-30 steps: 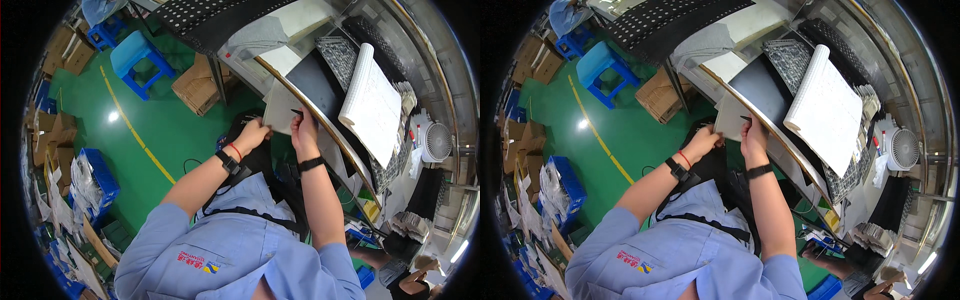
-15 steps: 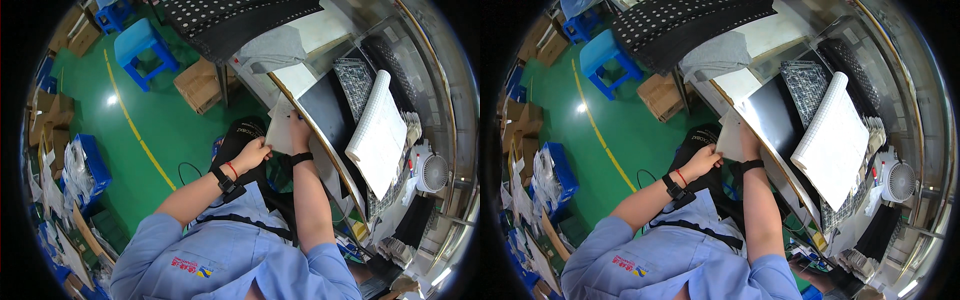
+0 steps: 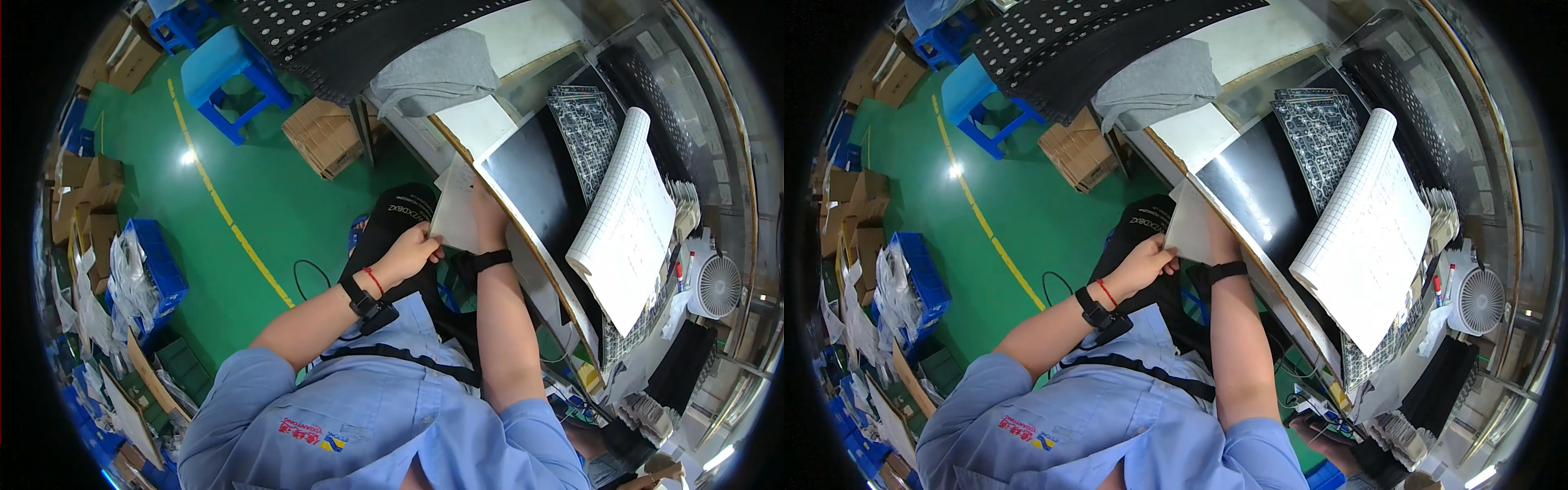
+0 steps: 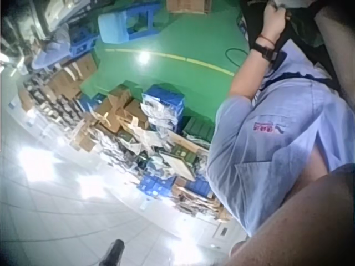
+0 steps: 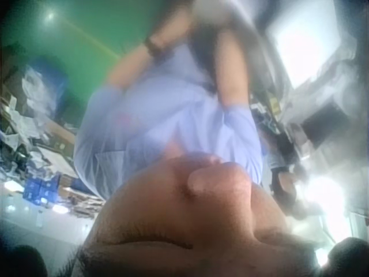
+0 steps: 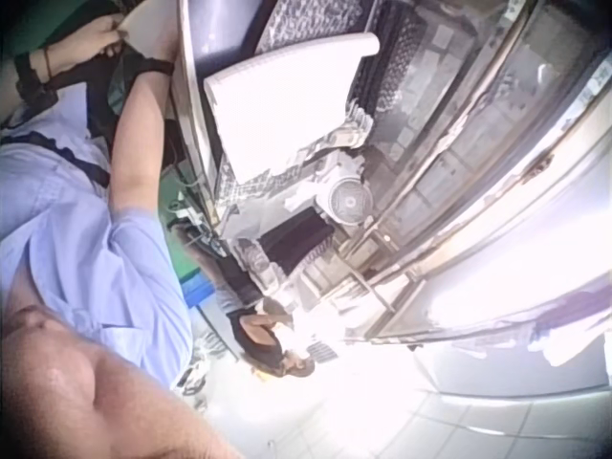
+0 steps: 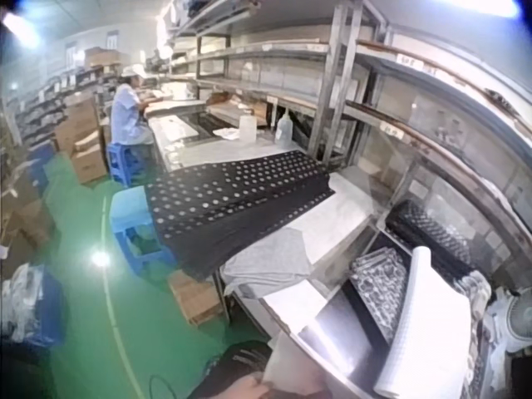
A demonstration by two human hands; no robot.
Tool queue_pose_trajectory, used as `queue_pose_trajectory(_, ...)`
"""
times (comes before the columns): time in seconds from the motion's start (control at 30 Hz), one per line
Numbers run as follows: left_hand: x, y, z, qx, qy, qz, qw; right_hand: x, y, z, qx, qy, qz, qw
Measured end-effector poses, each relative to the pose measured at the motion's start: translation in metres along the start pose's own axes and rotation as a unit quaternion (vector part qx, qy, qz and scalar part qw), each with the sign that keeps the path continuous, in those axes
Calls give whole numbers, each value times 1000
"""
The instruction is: The recorder writes detailed notes or records data in a spiral-bound notebook with a blue pen at a workstation.
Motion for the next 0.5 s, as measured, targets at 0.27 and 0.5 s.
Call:
queue_pose_trajectory(0.27,2,3,1,-2,7,-1,1000,4,-12,1,-7,-9,-29,1000)
queue_pose_trajectory(0.5,0,4,-1,-13,3,-3,1000,1,0,-2,13,12,-20,1000)
Point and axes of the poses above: each hand's wrist, its own z-axis towards the middle knuckle, its own x-axis out of the palm, y = z × x, the point moved 8 cm from there along z, towards the middle knuckle, and after that the axes turned 14 degrees about -y, right-handed, at the moved point
